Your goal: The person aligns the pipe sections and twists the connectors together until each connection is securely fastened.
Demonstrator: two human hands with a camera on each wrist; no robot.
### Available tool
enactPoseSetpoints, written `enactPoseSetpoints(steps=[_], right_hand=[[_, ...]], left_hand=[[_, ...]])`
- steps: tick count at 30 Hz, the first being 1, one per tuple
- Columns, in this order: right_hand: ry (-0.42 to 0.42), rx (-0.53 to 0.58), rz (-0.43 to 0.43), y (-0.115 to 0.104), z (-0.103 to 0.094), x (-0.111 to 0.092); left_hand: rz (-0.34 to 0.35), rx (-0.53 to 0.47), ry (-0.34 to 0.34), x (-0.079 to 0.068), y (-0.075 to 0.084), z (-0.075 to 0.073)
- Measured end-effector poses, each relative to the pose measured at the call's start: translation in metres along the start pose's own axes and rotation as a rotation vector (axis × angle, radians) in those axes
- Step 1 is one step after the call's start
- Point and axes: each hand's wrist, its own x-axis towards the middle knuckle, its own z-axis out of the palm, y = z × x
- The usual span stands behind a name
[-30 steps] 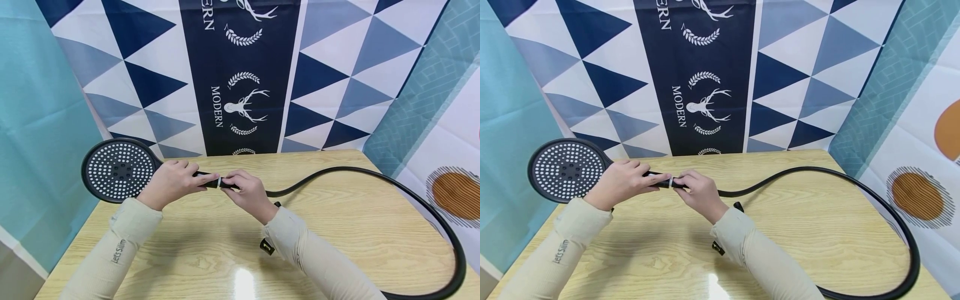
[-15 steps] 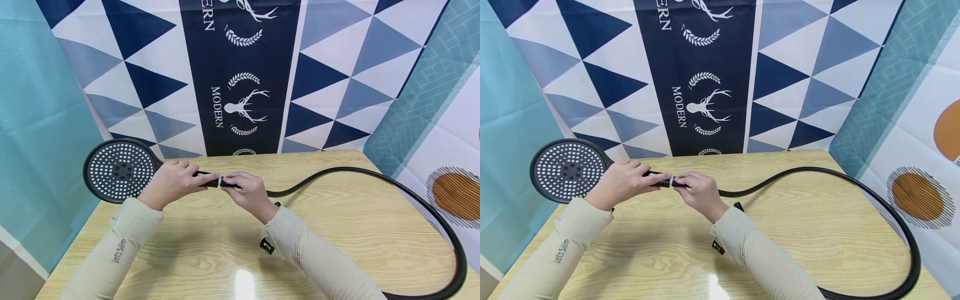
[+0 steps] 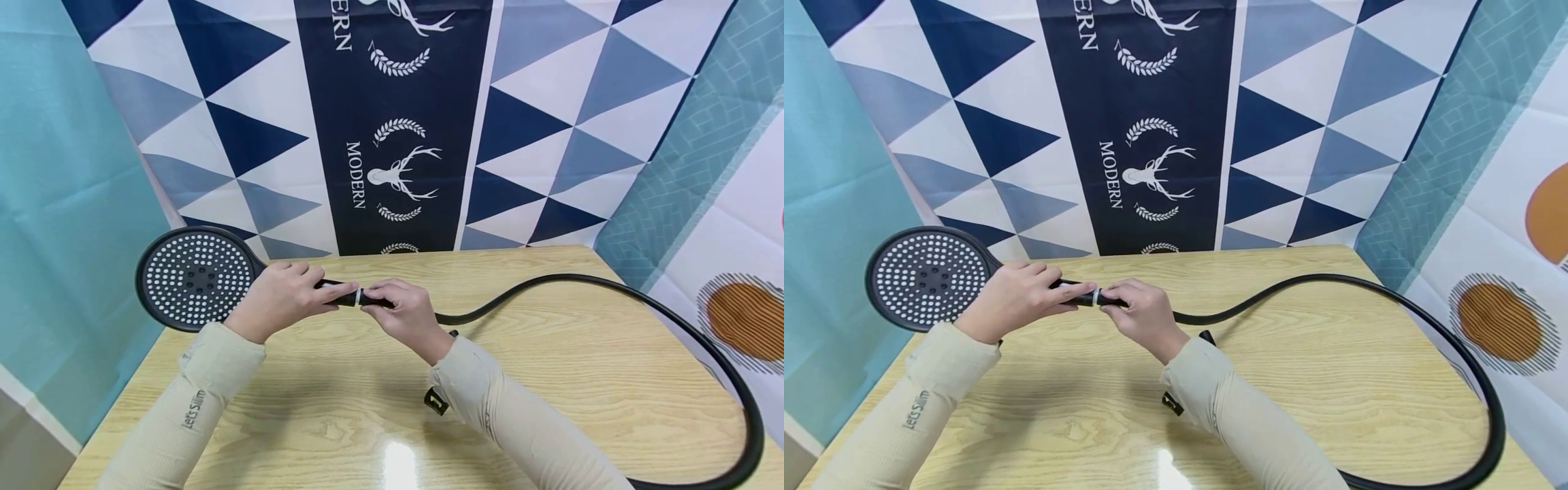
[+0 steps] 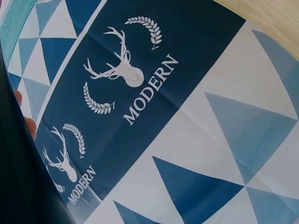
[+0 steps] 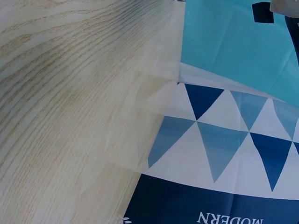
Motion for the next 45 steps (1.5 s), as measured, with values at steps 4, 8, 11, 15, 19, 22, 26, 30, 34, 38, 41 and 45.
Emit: enactPoseSetpoints(steps=[4,8,11,15,19,22,26,30,34,38,41,45], right_hand=[[0.0,0.007,0.033,0.0,-0.003,0.001],[-0.016,0.033,0.076,-0.002,-0.004,0.003],[-0.053,0.073,0.112,-0.005,-0.001,0.006],[-0.087,0.112,0.191,-0.008,-0.001,0.007],[-0.11,0.149,0.307,-0.011,-0.001,0.006],[-0.14,0.182,0.403,-0.013,-0.002,0.008],[-0.156,0.185,0.453,-0.014,-0.002,0.01],[-0.138,0.052,0.264,-0.012,0.0,0.007],[-0.077,-0.158,-0.019,-0.007,0.002,0.002],[-0.014,-0.336,-0.231,0.001,0.005,-0.003],[0.038,-0.421,-0.332,0.005,0.007,-0.005],[0.101,-0.48,-0.38,0.007,0.01,-0.005]], left_hand=[[0.011,-0.005,-0.006,0.004,0.0,0.0],[0.01,-0.003,-0.026,0.004,-0.001,-0.002],[-0.002,-0.004,-0.018,0.0,-0.002,-0.003],[-0.004,-0.025,-0.003,-0.004,0.0,-0.003],[-0.005,-0.039,-0.01,-0.005,0.002,-0.002],[-0.01,-0.036,-0.01,-0.006,0.002,-0.001],[-0.017,-0.039,-0.004,-0.007,0.001,-0.001],[-0.031,-0.033,0.018,-0.007,0.0,-0.002],[-0.046,-0.024,0.037,-0.006,-0.001,-0.004],[-0.062,-0.042,0.027,-0.005,-0.003,-0.005],[-0.073,-0.066,0.018,-0.004,-0.002,-0.005],[-0.081,-0.075,0.016,-0.004,-0.001,-0.002]])
